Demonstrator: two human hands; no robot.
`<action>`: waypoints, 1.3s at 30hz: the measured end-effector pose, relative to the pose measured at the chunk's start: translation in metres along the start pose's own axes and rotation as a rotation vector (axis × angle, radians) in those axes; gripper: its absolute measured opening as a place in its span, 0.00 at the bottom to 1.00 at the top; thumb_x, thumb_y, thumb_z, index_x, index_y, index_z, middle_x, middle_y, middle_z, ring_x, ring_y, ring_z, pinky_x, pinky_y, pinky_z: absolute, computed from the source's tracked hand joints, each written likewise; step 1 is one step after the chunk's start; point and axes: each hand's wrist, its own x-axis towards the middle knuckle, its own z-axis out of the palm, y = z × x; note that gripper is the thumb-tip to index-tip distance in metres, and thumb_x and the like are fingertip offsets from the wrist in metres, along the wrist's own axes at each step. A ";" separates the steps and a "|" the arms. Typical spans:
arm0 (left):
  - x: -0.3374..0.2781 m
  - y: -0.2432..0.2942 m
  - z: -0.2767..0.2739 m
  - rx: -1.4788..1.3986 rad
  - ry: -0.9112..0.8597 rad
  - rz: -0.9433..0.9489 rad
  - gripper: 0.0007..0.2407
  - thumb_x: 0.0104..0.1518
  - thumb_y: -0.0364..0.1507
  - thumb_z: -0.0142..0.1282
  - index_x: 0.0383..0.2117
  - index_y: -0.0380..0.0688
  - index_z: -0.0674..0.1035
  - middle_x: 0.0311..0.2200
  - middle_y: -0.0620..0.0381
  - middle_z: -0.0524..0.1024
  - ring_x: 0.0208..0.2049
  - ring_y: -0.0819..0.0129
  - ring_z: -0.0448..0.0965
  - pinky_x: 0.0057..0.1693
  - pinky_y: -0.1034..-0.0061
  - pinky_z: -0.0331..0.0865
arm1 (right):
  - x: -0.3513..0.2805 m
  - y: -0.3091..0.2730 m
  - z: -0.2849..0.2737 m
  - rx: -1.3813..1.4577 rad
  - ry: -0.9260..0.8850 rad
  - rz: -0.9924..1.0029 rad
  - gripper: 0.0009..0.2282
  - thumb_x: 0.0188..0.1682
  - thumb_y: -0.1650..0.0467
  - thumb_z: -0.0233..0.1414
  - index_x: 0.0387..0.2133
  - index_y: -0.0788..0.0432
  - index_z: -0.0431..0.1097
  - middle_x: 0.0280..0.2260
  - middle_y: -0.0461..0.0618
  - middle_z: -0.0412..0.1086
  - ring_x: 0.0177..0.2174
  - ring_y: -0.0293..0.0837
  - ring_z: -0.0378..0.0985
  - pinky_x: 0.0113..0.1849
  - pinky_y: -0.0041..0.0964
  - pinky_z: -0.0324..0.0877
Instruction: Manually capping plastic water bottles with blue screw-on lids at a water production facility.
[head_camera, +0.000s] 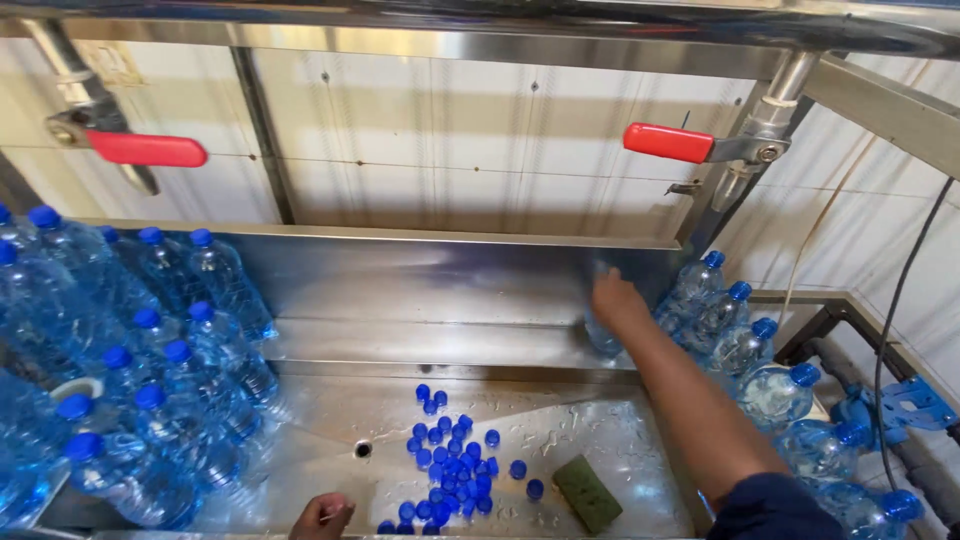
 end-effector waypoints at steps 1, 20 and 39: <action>-0.020 0.023 0.003 -0.004 0.013 -0.005 0.13 0.52 0.37 0.79 0.40 0.48 0.92 0.36 0.57 0.87 0.38 0.65 0.87 0.50 0.76 0.74 | -0.020 -0.027 -0.002 0.002 0.000 -0.014 0.21 0.57 0.75 0.38 0.64 0.67 0.63 0.63 0.71 0.60 0.49 0.81 0.78 0.53 0.74 0.73; -0.112 0.130 -0.130 -0.031 -0.314 0.415 0.51 0.35 0.42 0.85 0.71 0.55 0.65 0.66 0.55 0.72 0.65 0.58 0.73 0.68 0.61 0.68 | -0.296 -0.435 -0.078 0.299 -0.319 -0.967 0.08 0.61 0.65 0.48 0.40 0.54 0.73 0.42 0.50 0.75 0.34 0.52 0.77 0.34 0.49 0.66; -0.095 0.129 -0.151 -0.082 -0.483 0.129 0.54 0.31 0.35 0.84 0.74 0.46 0.63 0.73 0.51 0.71 0.73 0.53 0.72 0.71 0.59 0.69 | -0.288 -0.518 -0.059 0.182 -0.548 -1.092 0.03 0.58 0.72 0.58 0.37 0.49 0.76 0.44 0.45 0.80 0.40 0.46 0.77 0.38 0.43 0.69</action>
